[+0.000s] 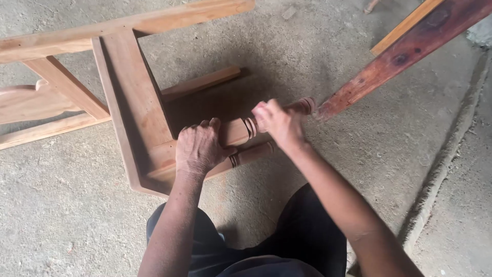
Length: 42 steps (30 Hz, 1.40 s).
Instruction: Sanding the legs of a wooden chair using sandpaper to smooth the surface.
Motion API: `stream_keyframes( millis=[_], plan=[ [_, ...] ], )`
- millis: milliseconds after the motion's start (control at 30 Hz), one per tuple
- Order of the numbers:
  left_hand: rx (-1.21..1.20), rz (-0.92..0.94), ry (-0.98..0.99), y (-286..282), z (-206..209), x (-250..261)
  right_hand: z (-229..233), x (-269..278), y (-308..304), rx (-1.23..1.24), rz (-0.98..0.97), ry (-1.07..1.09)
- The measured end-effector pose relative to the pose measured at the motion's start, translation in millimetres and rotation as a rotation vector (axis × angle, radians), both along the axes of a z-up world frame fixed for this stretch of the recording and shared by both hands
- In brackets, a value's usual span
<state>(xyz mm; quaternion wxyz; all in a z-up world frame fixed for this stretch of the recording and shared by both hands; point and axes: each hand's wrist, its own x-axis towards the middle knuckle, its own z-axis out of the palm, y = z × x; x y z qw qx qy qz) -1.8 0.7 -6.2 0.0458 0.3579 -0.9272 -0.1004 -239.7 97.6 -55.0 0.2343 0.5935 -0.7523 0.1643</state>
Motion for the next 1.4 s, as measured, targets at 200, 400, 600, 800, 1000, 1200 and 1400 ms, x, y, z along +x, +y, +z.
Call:
stream_keyframes(
  millis=[200, 400, 600, 800, 1000, 1200, 1400],
  plan=[
    [0.005, 0.004, -0.008, -3, 2, -2, 19, 1, 1, -0.168, -0.05, -0.694],
    [-0.012, -0.002, 0.023, -2, 0, -1, 41, 5, -34, 0.493, -0.257, -0.264],
    [0.008, 0.008, 0.074, -2, -3, 1, -5, -19, -44, 0.435, -0.294, -0.481],
    [-0.006, -0.004, 0.119, 0, -6, 4, 43, 19, -54, 0.446, -0.078, -0.193],
    [0.041, 0.013, 0.072, -6, -3, 6, 37, 25, -16, 0.273, 0.002, -0.275],
    [0.011, -0.014, 0.107, -3, -5, 8, 33, 21, -53, 0.378, -0.098, -0.12],
    [0.051, -0.024, 0.075, -7, -10, 3, 38, 30, -13, 0.228, -0.039, -0.453]
  ],
)
